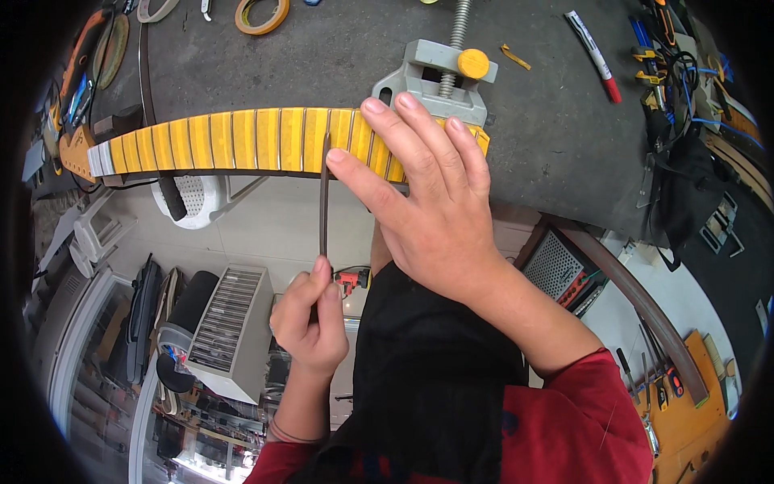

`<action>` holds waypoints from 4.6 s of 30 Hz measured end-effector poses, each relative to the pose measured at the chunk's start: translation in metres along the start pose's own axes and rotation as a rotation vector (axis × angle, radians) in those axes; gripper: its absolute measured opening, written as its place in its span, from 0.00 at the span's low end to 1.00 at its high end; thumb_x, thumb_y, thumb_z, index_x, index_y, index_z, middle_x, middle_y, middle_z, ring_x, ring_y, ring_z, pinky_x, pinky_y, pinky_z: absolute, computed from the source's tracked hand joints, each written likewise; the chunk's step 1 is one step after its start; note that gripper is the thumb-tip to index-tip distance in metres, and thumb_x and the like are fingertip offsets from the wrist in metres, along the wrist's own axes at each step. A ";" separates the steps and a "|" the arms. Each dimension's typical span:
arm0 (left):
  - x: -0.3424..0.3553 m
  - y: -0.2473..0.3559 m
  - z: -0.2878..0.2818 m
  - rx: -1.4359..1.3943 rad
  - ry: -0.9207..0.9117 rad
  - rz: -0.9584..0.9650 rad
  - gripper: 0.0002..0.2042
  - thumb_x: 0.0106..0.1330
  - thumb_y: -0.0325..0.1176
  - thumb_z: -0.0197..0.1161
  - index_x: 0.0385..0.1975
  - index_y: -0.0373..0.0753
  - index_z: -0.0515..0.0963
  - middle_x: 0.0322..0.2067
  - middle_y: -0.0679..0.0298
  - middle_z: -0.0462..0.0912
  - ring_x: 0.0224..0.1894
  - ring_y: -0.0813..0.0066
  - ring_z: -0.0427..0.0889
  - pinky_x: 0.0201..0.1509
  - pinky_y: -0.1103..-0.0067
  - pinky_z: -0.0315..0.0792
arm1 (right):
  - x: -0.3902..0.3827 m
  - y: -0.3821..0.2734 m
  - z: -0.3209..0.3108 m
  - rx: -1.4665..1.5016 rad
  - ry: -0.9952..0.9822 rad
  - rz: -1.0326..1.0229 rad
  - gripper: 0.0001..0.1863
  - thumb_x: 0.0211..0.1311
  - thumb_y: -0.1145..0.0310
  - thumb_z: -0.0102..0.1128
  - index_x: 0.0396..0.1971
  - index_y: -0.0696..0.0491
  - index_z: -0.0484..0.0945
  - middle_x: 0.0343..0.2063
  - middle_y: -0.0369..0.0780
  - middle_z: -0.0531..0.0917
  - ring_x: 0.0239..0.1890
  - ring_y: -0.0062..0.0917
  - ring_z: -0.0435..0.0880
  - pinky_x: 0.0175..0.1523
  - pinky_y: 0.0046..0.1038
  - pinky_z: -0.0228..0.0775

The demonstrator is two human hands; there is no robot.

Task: The person files the frets on a guitar neck using a handheld metal file, then picks up a tool and a small object from the workbench.

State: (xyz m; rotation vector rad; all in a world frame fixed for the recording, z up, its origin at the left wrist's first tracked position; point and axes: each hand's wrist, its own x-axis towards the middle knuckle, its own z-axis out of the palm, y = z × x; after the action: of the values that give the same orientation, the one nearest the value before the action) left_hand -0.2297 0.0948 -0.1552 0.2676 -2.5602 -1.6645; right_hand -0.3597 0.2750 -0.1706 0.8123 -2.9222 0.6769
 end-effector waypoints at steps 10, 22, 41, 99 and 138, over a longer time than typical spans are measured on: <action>0.035 0.001 0.015 0.003 0.070 0.096 0.20 0.66 0.13 0.68 0.58 0.30 0.86 0.21 0.60 0.76 0.19 0.70 0.73 0.25 0.76 0.68 | -0.001 0.000 0.000 -0.001 -0.002 0.004 0.31 0.64 0.72 0.65 0.67 0.34 0.82 0.76 0.38 0.75 0.79 0.36 0.71 0.82 0.45 0.50; 0.030 0.003 0.013 0.240 0.039 0.136 0.21 0.63 0.14 0.70 0.58 0.32 0.86 0.20 0.62 0.73 0.19 0.65 0.73 0.24 0.71 0.67 | -0.001 0.000 -0.001 -0.002 -0.017 0.009 0.30 0.65 0.71 0.65 0.67 0.34 0.82 0.76 0.38 0.75 0.79 0.36 0.72 0.82 0.45 0.50; 0.053 -0.003 0.024 0.018 0.089 0.104 0.22 0.62 0.11 0.68 0.57 0.31 0.86 0.20 0.60 0.75 0.18 0.68 0.73 0.24 0.75 0.66 | 0.001 -0.003 -0.001 0.039 -0.048 -0.005 0.35 0.59 0.78 0.66 0.68 0.36 0.82 0.76 0.45 0.73 0.80 0.45 0.69 0.82 0.50 0.47; -0.007 -0.018 0.003 0.127 -0.006 0.109 0.19 0.68 0.11 0.64 0.58 0.27 0.85 0.24 0.61 0.78 0.21 0.75 0.73 0.26 0.80 0.66 | -0.004 0.006 0.000 0.018 -0.017 -0.070 0.35 0.56 0.78 0.64 0.63 0.33 0.87 0.77 0.49 0.74 0.80 0.49 0.69 0.82 0.53 0.47; 0.047 -0.023 0.023 -0.050 0.104 0.162 0.22 0.62 0.11 0.68 0.58 0.32 0.87 0.20 0.61 0.75 0.18 0.71 0.72 0.24 0.77 0.67 | -0.003 0.004 0.007 0.006 0.032 -0.097 0.37 0.55 0.80 0.63 0.65 0.31 0.84 0.77 0.48 0.73 0.80 0.48 0.70 0.82 0.54 0.48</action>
State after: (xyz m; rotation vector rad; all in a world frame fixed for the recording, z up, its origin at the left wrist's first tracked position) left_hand -0.2773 0.0972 -0.1873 0.1358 -2.3920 -1.6097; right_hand -0.3585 0.2766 -0.1790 0.9277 -2.8318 0.6842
